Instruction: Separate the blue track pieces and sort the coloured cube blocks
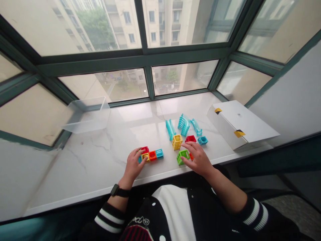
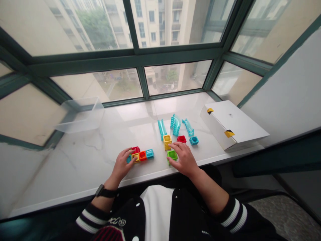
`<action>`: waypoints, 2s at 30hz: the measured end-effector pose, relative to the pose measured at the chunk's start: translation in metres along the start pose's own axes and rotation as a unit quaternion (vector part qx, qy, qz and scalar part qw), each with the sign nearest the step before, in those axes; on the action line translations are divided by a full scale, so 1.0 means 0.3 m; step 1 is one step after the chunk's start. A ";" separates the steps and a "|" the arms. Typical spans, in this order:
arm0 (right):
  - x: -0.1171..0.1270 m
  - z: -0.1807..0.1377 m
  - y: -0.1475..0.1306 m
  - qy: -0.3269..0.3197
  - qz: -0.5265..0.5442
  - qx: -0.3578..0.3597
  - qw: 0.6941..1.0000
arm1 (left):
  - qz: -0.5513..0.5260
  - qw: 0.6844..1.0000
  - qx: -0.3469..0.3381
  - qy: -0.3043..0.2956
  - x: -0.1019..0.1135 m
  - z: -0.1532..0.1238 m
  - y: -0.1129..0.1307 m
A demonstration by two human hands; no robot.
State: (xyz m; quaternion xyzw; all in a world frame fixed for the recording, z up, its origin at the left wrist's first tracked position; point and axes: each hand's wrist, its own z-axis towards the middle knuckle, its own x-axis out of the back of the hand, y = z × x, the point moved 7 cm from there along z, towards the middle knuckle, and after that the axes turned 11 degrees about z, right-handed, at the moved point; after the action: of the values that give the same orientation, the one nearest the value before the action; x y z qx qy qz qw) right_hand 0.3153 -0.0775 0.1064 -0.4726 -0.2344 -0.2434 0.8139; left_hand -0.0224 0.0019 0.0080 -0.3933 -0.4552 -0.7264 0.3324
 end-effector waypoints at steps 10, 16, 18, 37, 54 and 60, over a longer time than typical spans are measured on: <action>-0.280 0.096 -0.208 -0.144 0.073 0.059 0.985 | 0.028 1.000 0.011 -0.007 -0.006 -0.072 -0.075; -0.532 0.102 -0.102 -0.293 -0.085 -0.089 0.948 | 0.025 0.999 -0.041 -0.008 -0.031 -0.044 0.044; -0.569 0.103 -0.076 -0.311 -0.115 -0.112 0.937 | 0.033 0.998 -0.051 -0.020 -0.054 -0.031 0.075; -0.491 0.151 -0.101 -0.297 -0.187 -0.178 0.919 | 0.070 0.996 -0.053 -0.024 -0.090 -0.076 0.129; -0.092 0.189 -0.106 -0.053 0.419 -0.173 0.890 | 0.031 0.997 -0.054 -0.050 -0.077 -0.072 0.215; -0.101 0.149 -0.074 -0.066 0.500 -0.209 0.838 | -0.185 0.982 -0.018 -0.001 0.063 -0.022 0.311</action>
State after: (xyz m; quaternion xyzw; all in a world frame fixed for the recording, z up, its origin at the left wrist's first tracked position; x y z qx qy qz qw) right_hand 0.2714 -0.0424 0.1222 -0.6994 0.0371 0.1849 0.6895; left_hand 0.0455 -0.0405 0.0601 -0.3088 -0.5071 -0.7833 0.1842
